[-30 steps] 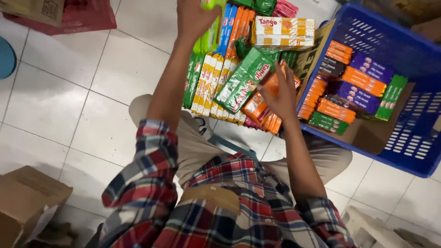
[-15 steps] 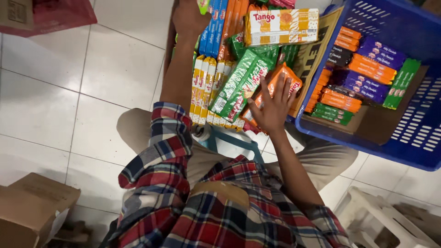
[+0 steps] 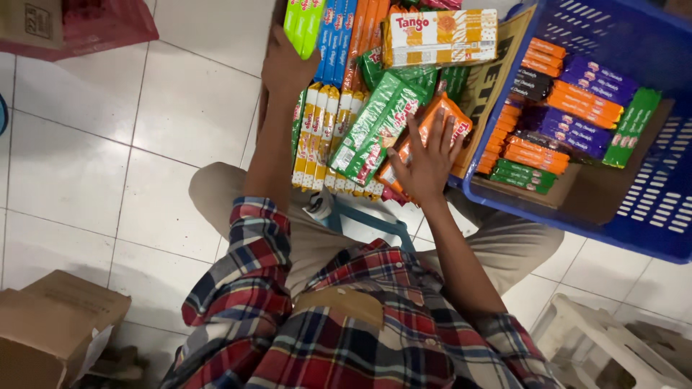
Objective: The person organizes snacks by taking them out of a blue crate and arranging them into neat rows on the floor by hand.
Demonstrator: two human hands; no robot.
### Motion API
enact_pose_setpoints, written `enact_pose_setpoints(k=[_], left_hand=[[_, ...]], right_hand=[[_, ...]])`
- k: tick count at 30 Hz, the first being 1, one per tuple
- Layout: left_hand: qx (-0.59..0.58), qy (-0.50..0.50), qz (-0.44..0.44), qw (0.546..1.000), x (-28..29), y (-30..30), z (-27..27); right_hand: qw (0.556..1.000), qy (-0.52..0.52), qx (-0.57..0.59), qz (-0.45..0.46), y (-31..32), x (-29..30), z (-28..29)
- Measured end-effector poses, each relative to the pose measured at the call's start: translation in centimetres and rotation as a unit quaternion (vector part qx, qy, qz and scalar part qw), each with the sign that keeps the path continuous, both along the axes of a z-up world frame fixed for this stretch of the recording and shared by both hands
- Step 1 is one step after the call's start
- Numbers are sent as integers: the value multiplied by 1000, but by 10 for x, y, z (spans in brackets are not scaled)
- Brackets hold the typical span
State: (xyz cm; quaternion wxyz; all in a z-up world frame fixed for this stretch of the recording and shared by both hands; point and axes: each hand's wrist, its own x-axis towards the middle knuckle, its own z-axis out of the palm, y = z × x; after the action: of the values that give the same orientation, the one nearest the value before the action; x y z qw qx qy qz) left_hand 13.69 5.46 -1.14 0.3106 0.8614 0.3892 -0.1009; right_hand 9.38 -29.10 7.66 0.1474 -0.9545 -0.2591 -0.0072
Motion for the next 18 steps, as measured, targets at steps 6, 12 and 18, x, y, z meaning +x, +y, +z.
enact_pose_setpoints(k=[6,12,18], left_hand=[[129,-101,-20,986,-19,-45,34],[-76,-75,-247,963,-71,-157,132],[72,-68,-220,970,-99,-187,114]], right_hand=[[1000,-29,-1,7,-4,0,-4],[997,18,60,52,-28,9,-22],[984,-14,174,-35,-50,-13,-41]])
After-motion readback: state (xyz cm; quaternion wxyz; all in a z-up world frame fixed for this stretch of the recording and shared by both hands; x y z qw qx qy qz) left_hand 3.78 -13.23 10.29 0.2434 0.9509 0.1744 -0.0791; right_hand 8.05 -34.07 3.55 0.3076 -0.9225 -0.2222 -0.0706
